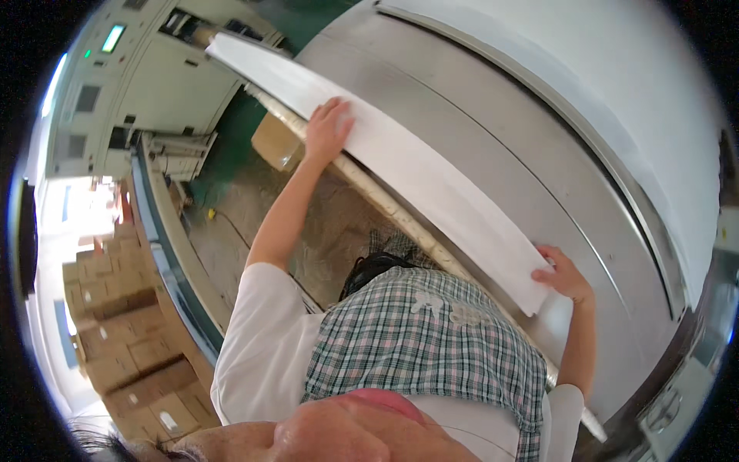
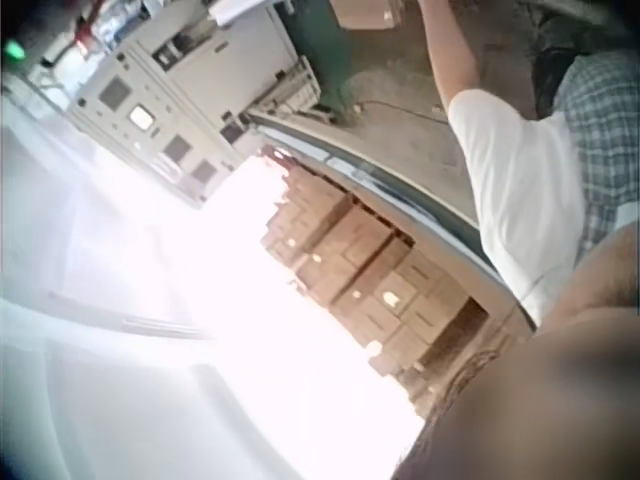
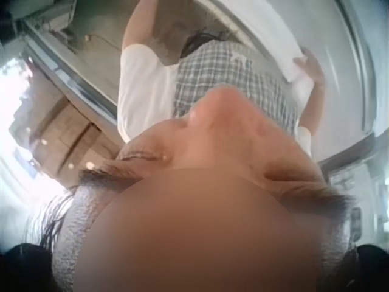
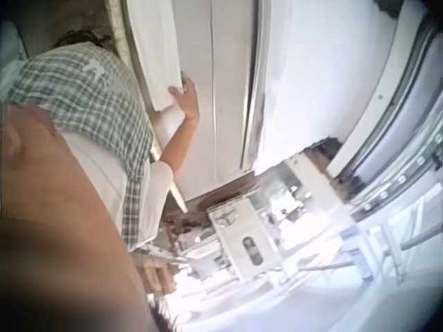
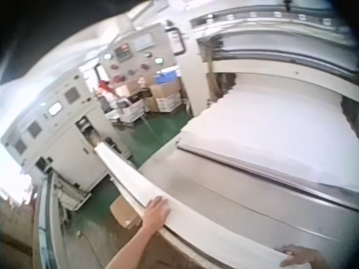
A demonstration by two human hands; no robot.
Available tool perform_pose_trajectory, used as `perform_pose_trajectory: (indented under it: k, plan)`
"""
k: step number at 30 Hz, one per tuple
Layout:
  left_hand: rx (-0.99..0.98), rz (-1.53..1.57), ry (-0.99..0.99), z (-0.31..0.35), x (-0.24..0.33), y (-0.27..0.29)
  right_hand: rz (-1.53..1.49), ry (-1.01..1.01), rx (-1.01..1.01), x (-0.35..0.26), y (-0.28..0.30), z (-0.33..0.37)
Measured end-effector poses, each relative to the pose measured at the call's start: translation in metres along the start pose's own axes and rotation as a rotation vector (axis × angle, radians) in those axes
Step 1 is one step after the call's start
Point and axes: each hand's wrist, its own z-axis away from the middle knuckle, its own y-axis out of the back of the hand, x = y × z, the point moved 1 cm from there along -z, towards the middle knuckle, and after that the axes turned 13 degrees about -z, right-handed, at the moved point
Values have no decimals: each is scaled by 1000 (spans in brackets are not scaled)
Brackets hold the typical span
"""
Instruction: Preparing and feeding large sheets of paper into a processing machine.
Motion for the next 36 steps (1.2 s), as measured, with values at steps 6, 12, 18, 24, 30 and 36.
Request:
perform_pose_trajectory:
  k: [6,12,18,24,30,36]
  plan:
    - [66,95,20,-2,-2,11,93,92,-86,-53,-54,-66]
    - [4,170,-41,0,-5,16,136,174,-71,-110,-105,-132]
    - [-116,393,-245,-3,-12,24,180,276,95,-163,-166,-200]
    - [-331,708,-527,-12,-36,26,-93,431,413,-164,-178,-272]
    - [-393,696,-578,-91,-86,-16,305,332,1253,-112,-68,-271]
    - [-370,525,-261,-233,-122,-93,470,110,1434,-125,-72,-276]
